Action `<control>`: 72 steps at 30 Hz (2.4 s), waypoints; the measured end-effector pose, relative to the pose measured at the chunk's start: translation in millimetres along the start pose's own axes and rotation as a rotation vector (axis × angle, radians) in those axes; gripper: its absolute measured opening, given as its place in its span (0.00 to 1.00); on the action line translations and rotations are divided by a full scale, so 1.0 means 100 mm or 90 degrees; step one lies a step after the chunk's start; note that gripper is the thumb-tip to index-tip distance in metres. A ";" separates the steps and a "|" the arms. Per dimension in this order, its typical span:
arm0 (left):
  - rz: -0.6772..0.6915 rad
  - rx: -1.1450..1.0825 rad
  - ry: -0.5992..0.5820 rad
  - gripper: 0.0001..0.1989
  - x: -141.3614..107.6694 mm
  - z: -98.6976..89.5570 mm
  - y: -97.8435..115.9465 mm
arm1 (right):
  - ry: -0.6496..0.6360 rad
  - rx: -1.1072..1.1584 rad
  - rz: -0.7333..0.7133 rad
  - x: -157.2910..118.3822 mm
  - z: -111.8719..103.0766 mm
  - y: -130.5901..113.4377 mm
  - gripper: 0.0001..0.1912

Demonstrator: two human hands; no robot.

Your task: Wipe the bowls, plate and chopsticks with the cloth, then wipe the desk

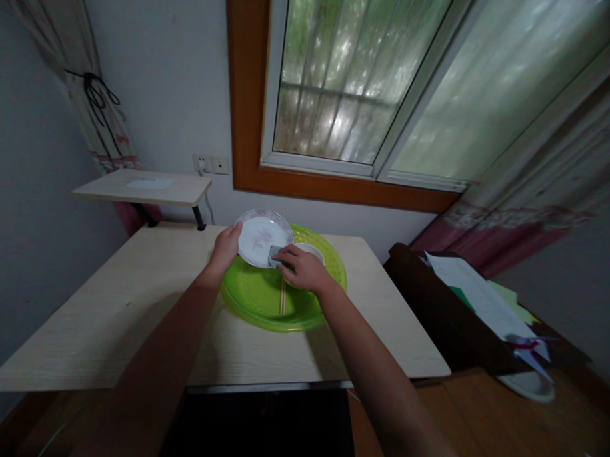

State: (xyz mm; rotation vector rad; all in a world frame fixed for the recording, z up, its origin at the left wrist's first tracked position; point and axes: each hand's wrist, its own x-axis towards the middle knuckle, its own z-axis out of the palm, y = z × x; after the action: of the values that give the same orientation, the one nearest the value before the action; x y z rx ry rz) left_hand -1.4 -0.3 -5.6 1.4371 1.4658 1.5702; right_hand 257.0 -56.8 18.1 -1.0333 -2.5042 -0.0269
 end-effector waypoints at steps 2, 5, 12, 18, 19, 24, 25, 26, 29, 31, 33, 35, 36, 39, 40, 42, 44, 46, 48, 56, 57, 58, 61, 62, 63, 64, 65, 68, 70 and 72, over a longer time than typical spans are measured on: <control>0.001 -0.003 0.000 0.33 0.00 0.00 0.00 | 0.002 0.034 -0.034 0.01 0.03 0.02 0.18; -0.002 -0.001 -0.018 0.33 -0.01 0.01 0.01 | -0.007 0.045 -0.042 0.01 0.05 0.07 0.17; -0.034 -0.026 -0.052 0.32 -0.01 0.03 0.04 | -0.013 -0.065 0.064 0.04 0.05 0.21 0.16; -0.051 -0.074 -0.128 0.34 -0.01 0.04 0.04 | -0.003 -0.212 0.097 0.09 -0.01 0.18 0.18; -0.056 -0.097 -0.152 0.34 -0.02 0.05 0.04 | 0.001 -0.227 0.101 0.09 -0.03 0.16 0.18; -0.087 -0.177 -0.252 0.34 -0.06 0.08 0.06 | 0.010 -0.256 0.097 0.09 -0.08 0.07 0.21; -0.089 -0.180 -0.261 0.34 -0.06 0.09 0.06 | 0.007 -0.251 0.094 0.09 -0.08 0.05 0.22; -0.090 -0.179 -0.266 0.34 -0.06 0.09 0.06 | 0.006 -0.243 0.094 0.09 -0.09 0.03 0.22; -0.084 -0.157 -0.255 0.33 -0.06 0.09 0.06 | 0.005 -0.220 0.116 0.10 -0.09 -0.01 0.21; -0.074 -0.132 -0.232 0.33 -0.06 0.08 0.07 | 0.002 -0.219 0.137 0.11 -0.09 -0.03 0.19; -0.060 -0.111 -0.202 0.33 -0.06 0.06 0.07 | -0.002 -0.225 0.149 0.11 -0.09 -0.04 0.16; -0.051 -0.098 -0.173 0.34 -0.05 0.05 0.06 | -0.007 -0.224 0.148 0.11 -0.09 -0.04 0.13; -0.049 -0.096 -0.161 0.35 -0.04 0.05 0.06 | -0.009 -0.221 0.141 0.11 -0.08 -0.04 0.12; -0.046 -0.094 -0.144 0.37 -0.02 0.05 0.04 | -0.023 -0.179 0.083 0.09 -0.07 -0.03 0.12; -0.044 -0.095 -0.142 0.37 -0.02 0.05 0.03 | -0.028 -0.154 0.052 0.09 -0.06 -0.03 0.11; -0.040 -0.096 -0.139 0.37 -0.01 0.06 0.03 | -0.036 -0.088 -0.015 0.09 -0.04 -0.03 0.12; -0.040 -0.094 -0.136 0.38 0.00 0.07 0.02 | -0.037 -0.020 -0.067 0.11 -0.01 -0.03 0.14; -0.040 -0.079 -0.141 0.37 -0.01 0.07 0.02 | -0.037 0.030 -0.100 0.15 0.02 -0.05 0.16; -0.035 -0.060 -0.152 0.37 -0.01 0.07 0.03 | -0.036 0.055 -0.122 0.20 0.03 -0.09 0.17; -0.039 -0.062 -0.172 0.35 -0.04 0.05 0.15 | -0.029 -0.018 -0.149 0.48 0.09 -0.17 0.19; -0.043 -0.069 -0.176 0.34 -0.05 0.06 0.15 | -0.025 -0.034 -0.136 0.52 0.11 -0.15 0.19; -0.046 -0.077 -0.181 0.34 -0.05 0.06 0.14 | -0.019 -0.051 -0.118 0.55 0.12 -0.12 0.20; -0.044 -0.095 -0.197 0.33 -0.05 0.07 0.12 | -0.002 -0.112 -0.045 0.62 0.11 -0.01 0.20; -0.043 -0.099 -0.201 0.33 -0.05 0.07 0.11 | 0.002 -0.130 -0.019 0.62 0.09 0.02 0.20; -0.043 -0.102 -0.203 0.33 -0.05 0.07 0.12 | 0.004 -0.145 0.004 0.62 0.07 0.06 0.20; -0.045 -0.102 -0.202 0.33 -0.05 0.07 0.12 | 0.003 -0.157 0.025 0.61 0.04 0.08 0.19; -0.046 -0.100 -0.197 0.34 -0.05 0.06 0.13 | -0.001 -0.167 0.042 0.59 0.01 0.10 0.19; -0.047 -0.098 -0.190 0.34 -0.07 0.05 0.17 | -0.033 -0.207 0.076 0.50 -0.07 0.09 0.16; -0.051 -0.106 -0.198 0.35 -0.08 0.04 0.19 | -0.064 -0.225 0.098 0.42 -0.11 0.04 0.14; -0.058 -0.114 -0.205 0.35 -0.08 0.04 0.19 | -0.093 -0.218 0.125 0.35 -0.15 -0.01 0.12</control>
State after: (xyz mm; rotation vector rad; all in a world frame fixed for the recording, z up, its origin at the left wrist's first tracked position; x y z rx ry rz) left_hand 10.0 -11.2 8.8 1.4194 1.1559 1.3079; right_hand 239.4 -36.5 45.5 -1.4625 -2.5712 -0.3441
